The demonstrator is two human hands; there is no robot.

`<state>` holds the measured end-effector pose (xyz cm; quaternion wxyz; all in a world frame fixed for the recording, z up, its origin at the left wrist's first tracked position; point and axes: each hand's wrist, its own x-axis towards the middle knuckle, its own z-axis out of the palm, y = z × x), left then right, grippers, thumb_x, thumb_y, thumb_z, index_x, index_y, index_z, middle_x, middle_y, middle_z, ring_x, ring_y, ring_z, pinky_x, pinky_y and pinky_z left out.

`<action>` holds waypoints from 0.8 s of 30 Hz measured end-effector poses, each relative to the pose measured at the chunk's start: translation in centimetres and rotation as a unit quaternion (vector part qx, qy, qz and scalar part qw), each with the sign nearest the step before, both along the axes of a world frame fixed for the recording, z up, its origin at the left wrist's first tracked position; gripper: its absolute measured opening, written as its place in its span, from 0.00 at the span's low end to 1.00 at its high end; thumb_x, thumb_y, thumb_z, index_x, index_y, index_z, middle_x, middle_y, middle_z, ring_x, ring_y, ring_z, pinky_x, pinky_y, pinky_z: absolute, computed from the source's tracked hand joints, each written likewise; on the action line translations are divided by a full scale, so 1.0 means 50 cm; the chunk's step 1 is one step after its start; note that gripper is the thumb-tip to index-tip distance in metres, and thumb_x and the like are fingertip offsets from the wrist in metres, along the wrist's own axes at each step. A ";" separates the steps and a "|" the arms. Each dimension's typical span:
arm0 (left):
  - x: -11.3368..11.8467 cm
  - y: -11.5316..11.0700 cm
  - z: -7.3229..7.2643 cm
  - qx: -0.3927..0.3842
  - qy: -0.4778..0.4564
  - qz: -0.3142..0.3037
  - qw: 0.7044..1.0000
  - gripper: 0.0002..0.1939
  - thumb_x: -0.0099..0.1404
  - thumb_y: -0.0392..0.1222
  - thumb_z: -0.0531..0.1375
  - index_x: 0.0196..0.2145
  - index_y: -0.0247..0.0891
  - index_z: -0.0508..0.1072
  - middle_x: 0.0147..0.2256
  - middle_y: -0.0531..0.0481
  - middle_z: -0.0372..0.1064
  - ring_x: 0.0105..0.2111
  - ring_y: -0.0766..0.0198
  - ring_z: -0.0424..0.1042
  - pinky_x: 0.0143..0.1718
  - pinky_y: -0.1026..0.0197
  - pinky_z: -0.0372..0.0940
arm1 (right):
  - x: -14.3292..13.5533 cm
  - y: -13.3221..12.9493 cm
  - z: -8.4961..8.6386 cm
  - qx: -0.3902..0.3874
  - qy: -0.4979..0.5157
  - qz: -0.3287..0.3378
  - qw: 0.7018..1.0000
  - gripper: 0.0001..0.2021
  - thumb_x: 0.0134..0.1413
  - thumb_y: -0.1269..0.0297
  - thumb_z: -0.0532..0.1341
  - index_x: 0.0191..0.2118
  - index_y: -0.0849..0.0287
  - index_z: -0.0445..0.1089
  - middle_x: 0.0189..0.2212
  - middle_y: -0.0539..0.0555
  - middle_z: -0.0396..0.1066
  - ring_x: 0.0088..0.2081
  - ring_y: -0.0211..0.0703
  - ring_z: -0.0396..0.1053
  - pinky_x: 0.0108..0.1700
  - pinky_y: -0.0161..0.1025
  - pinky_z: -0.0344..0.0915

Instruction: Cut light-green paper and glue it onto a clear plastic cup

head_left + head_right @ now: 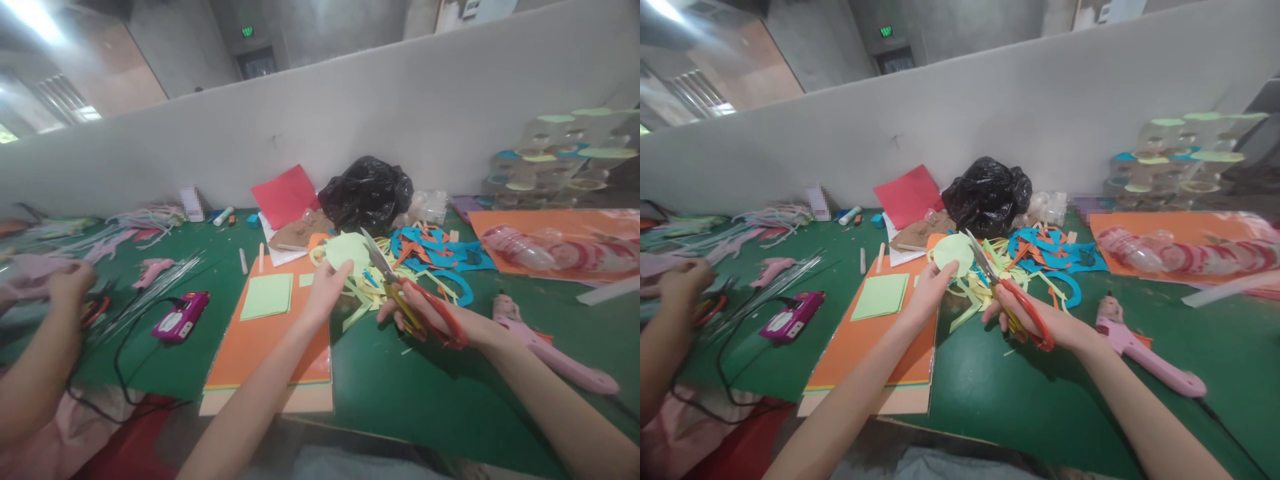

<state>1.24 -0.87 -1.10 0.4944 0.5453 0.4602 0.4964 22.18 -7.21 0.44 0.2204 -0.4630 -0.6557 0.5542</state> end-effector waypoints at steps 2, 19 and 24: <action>-0.001 0.000 -0.002 -0.003 0.009 -0.003 1.000 0.17 0.62 0.51 0.62 0.42 0.36 0.79 0.43 0.45 0.80 0.43 0.53 0.77 0.45 0.56 0.69 | -0.001 0.000 0.001 0.001 0.000 -0.004 1.000 0.41 0.53 0.21 0.41 0.39 0.56 0.68 0.29 0.53 0.66 0.25 0.40 0.63 0.28 0.41 0.65; -0.008 0.001 0.003 0.034 -0.029 0.021 0.999 0.19 0.62 0.48 0.63 0.48 0.37 0.77 0.51 0.41 0.77 0.51 0.52 0.75 0.52 0.54 0.67 | -0.008 0.009 -0.024 0.031 0.011 -0.063 0.998 0.26 0.64 0.34 0.50 0.34 0.55 0.61 0.22 0.47 0.64 0.18 0.33 0.59 0.19 0.33 0.55; -0.010 0.003 0.011 0.017 -0.032 0.013 0.999 0.18 0.61 0.49 0.64 0.47 0.38 0.78 0.48 0.43 0.78 0.46 0.53 0.77 0.48 0.55 0.69 | -0.013 0.010 -0.022 0.005 0.023 -0.079 0.997 0.26 0.60 0.33 0.54 0.34 0.54 0.58 0.25 0.47 0.68 0.16 0.32 0.61 0.15 0.32 0.53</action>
